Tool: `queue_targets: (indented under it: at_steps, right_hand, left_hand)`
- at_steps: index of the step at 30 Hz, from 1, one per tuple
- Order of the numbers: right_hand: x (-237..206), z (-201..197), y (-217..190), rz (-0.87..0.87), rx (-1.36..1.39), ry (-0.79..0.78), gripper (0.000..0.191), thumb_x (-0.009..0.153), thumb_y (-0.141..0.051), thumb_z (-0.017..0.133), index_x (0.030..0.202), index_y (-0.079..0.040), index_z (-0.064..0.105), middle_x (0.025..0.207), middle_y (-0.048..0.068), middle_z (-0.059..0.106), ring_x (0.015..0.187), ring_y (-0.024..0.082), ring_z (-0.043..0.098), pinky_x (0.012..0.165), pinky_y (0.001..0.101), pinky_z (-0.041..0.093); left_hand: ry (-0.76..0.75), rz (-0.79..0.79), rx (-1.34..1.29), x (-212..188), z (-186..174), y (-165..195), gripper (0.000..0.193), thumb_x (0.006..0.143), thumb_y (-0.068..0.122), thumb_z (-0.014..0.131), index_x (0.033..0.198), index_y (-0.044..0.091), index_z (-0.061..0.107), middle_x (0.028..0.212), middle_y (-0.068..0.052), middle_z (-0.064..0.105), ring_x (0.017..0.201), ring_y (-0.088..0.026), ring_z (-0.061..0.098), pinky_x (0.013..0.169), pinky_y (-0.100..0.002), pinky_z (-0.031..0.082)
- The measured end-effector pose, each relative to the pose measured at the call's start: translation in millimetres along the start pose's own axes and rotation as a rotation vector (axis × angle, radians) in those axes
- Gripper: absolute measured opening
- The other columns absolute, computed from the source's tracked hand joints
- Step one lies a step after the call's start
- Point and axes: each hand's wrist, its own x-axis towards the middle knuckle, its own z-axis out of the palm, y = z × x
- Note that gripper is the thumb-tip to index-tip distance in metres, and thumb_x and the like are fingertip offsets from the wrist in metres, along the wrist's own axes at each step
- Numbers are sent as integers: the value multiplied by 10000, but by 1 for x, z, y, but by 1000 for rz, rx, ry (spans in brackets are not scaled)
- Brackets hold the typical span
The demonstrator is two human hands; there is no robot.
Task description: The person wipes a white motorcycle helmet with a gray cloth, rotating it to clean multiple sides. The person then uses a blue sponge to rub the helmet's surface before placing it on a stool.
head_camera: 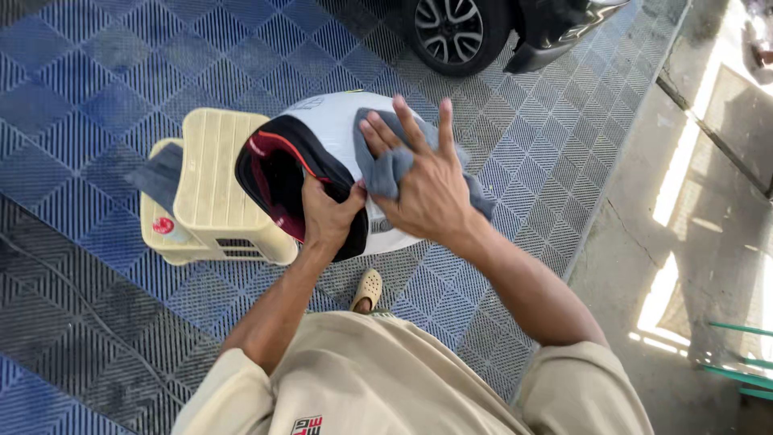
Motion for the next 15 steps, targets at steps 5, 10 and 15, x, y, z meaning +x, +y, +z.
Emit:
queue_targets:
  at_steps: [5,10,15]
  right_hand:
    - [-61,60,-17,233,-72,231,789,1077,-374,474,1636,100,183,1718,283,252,1612,387,6,1206,609,-176]
    - [-54,56,-27,265,-12,339,771,1042,-357,431,1625,88,191,1709,275,215,1583,426,-49,1184,622,-213]
    - [3,-19,22,33,180,131,589,1040,-346,453,1587,-129,456,1657,61,454,1636,322,196,1285,633,-132]
  left_hand:
    - [175,-44,-119,31,14,-6,506,896,131,808,1289,-65,557,1191,-101,656,1086,-209,617,1035,-348,501]
    - [109,102,2,40,28,8,547,908,144,825,1297,-68,506,1219,-108,618,1116,-222,588,1041,-357,482]
    - [-60,128,40,31,39,16,546,909,156,781,1331,-64,513,1239,-97,643,1142,-202,612,1039,-337,489]
